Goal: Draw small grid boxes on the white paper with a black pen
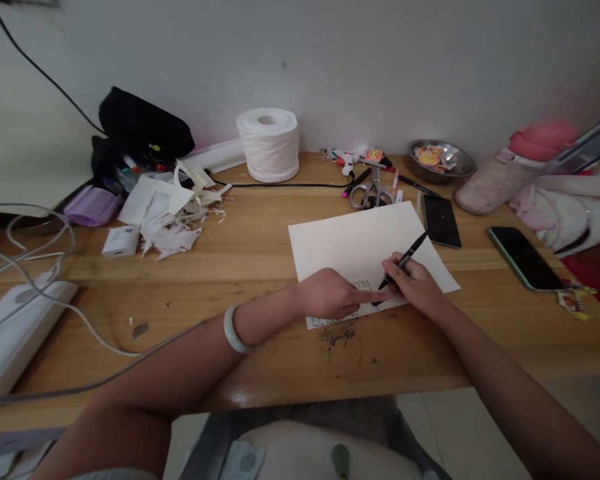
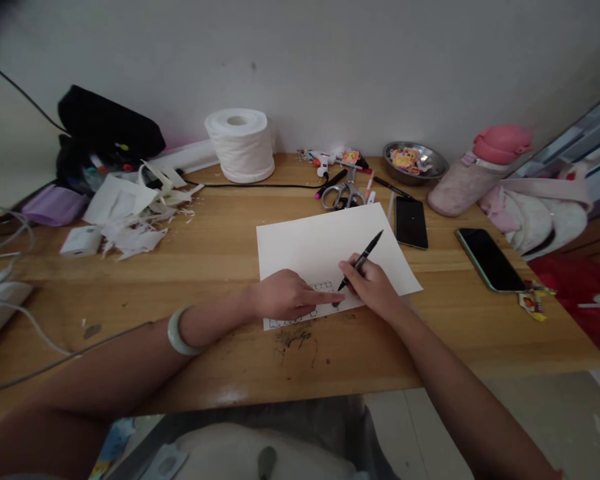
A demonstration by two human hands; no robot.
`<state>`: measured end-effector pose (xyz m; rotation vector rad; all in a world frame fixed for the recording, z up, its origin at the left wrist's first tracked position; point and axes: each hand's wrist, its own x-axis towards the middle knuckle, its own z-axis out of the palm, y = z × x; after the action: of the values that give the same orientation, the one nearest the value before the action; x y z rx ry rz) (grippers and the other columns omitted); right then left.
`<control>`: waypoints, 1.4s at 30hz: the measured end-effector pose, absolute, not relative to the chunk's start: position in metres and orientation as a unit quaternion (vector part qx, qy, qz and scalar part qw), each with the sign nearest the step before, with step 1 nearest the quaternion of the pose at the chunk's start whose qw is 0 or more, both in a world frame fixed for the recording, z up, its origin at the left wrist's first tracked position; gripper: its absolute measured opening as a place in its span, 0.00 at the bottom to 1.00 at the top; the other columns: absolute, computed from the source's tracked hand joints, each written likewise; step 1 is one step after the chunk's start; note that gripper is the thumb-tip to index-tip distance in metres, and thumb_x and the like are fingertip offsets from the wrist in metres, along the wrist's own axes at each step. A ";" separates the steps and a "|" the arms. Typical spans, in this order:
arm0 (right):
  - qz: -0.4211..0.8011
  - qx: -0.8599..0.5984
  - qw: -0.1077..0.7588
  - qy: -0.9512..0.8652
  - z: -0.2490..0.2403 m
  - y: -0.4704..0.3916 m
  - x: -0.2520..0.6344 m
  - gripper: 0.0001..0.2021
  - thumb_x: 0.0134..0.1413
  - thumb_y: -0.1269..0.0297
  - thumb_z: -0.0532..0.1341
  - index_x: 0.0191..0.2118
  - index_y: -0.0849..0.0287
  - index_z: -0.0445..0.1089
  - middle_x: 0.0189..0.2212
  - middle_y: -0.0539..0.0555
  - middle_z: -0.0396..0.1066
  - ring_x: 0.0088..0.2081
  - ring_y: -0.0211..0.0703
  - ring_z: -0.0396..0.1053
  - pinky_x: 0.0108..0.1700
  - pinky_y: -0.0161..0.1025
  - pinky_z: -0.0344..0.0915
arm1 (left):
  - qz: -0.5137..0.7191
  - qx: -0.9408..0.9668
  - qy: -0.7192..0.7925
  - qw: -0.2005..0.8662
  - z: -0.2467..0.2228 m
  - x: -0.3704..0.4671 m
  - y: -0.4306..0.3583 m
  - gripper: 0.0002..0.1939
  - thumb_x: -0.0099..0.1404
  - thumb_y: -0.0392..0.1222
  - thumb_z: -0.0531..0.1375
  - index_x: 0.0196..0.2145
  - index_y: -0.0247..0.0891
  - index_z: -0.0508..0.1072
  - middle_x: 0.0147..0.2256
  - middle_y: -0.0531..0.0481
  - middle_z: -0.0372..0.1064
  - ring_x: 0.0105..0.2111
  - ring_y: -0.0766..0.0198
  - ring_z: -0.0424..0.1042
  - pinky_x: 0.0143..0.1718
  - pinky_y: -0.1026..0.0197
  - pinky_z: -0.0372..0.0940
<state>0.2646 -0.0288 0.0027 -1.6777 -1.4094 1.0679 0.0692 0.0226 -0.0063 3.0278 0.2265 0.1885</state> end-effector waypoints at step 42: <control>0.311 -0.630 0.276 -0.656 -0.015 -0.025 0.261 0.14 0.50 0.57 0.50 0.19 0.57 0.51 0.16 0.45 0.51 0.20 0.33 0.50 0.24 0.33 0.50 | -0.002 0.997 0.070 0.008 0.001 0.071 0.023 0.27 0.63 0.39 0.46 0.59 0.46 0.43 0.27 0.52 0.71 0.24 0.66 0.68 0.20 0.65 0.47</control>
<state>0.2610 -0.0246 -0.0148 -1.6925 -1.7616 0.8342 0.0708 0.0230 0.0011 3.1178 0.2198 -0.0055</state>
